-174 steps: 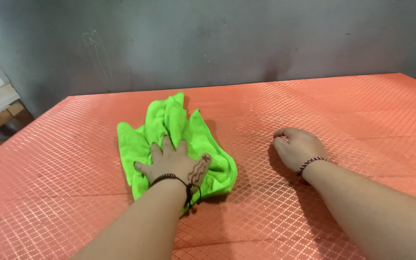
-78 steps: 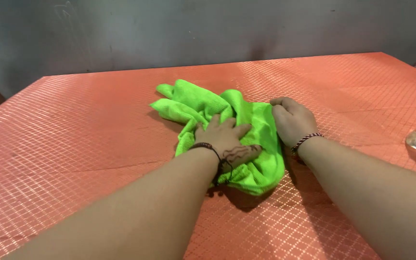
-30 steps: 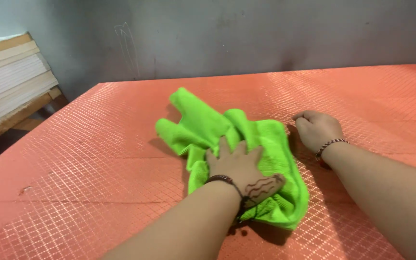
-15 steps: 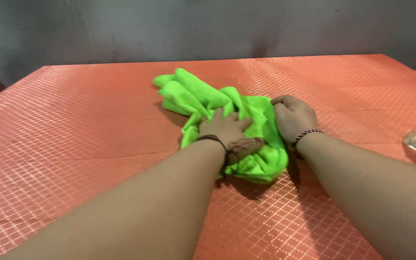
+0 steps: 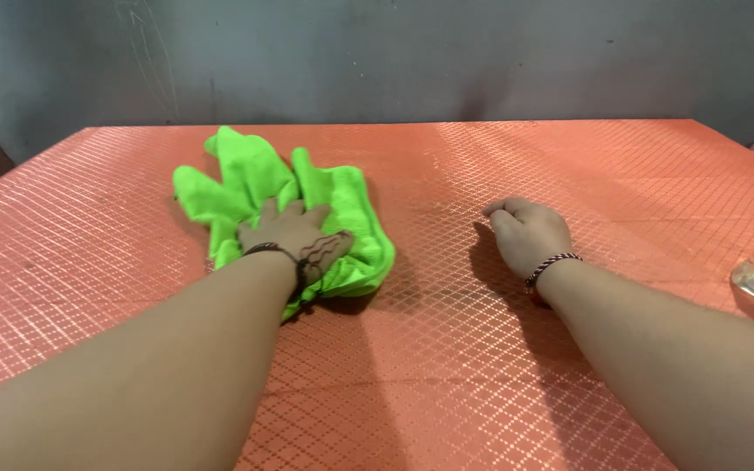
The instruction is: Wiping a table with a green microfiber cloth.
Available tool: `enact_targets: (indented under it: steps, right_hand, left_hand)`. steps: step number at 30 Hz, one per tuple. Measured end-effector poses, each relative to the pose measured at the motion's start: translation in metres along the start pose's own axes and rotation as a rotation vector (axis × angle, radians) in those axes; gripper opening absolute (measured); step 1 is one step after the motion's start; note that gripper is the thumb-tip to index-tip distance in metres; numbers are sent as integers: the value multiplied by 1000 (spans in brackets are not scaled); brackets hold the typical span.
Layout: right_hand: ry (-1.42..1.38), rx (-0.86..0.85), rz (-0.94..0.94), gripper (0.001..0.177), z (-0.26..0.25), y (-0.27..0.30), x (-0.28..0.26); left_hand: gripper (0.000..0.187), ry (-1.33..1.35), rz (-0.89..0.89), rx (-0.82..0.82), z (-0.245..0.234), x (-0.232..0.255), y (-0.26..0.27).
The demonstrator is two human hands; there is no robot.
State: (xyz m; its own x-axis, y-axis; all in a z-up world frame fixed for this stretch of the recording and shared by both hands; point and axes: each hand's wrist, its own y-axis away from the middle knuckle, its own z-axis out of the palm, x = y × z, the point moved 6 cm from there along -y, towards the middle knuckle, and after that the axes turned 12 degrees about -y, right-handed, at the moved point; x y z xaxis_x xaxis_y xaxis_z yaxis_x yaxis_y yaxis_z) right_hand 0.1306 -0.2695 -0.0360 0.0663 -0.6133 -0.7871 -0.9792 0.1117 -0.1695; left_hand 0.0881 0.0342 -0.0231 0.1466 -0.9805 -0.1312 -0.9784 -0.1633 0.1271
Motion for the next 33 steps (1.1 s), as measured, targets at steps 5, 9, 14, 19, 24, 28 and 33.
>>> enact_targets:
  steps: [5,9,14,19,24,28,33]
  right_hand:
    - [69,-28,24,35,2,1,-4]
    - [114,-55,49,33,1,8,-11]
    - [64,-43,26,32,1,7,-6]
    - [58,-78,83,33,1,12,-10]
    - [29,-12,-42,33,2,1,1]
    - [-6,22,-81,33,3,-7,10]
    - [-84,120,-189,34,0,-10,14]
  left_hand:
    - [75,2,-130,18,1,-18,23]
    - [73,19,-212,2,6,-22,39]
    - [78,-12,-210,-16,7,-11,62]
    - [81,-72,-115,-31,4,18,88]
    - [87,-41,156,7,0,80,108]
    - [89,-14,302,10,-4,120,102]
    - [85,11,383,23,-10,150,63]
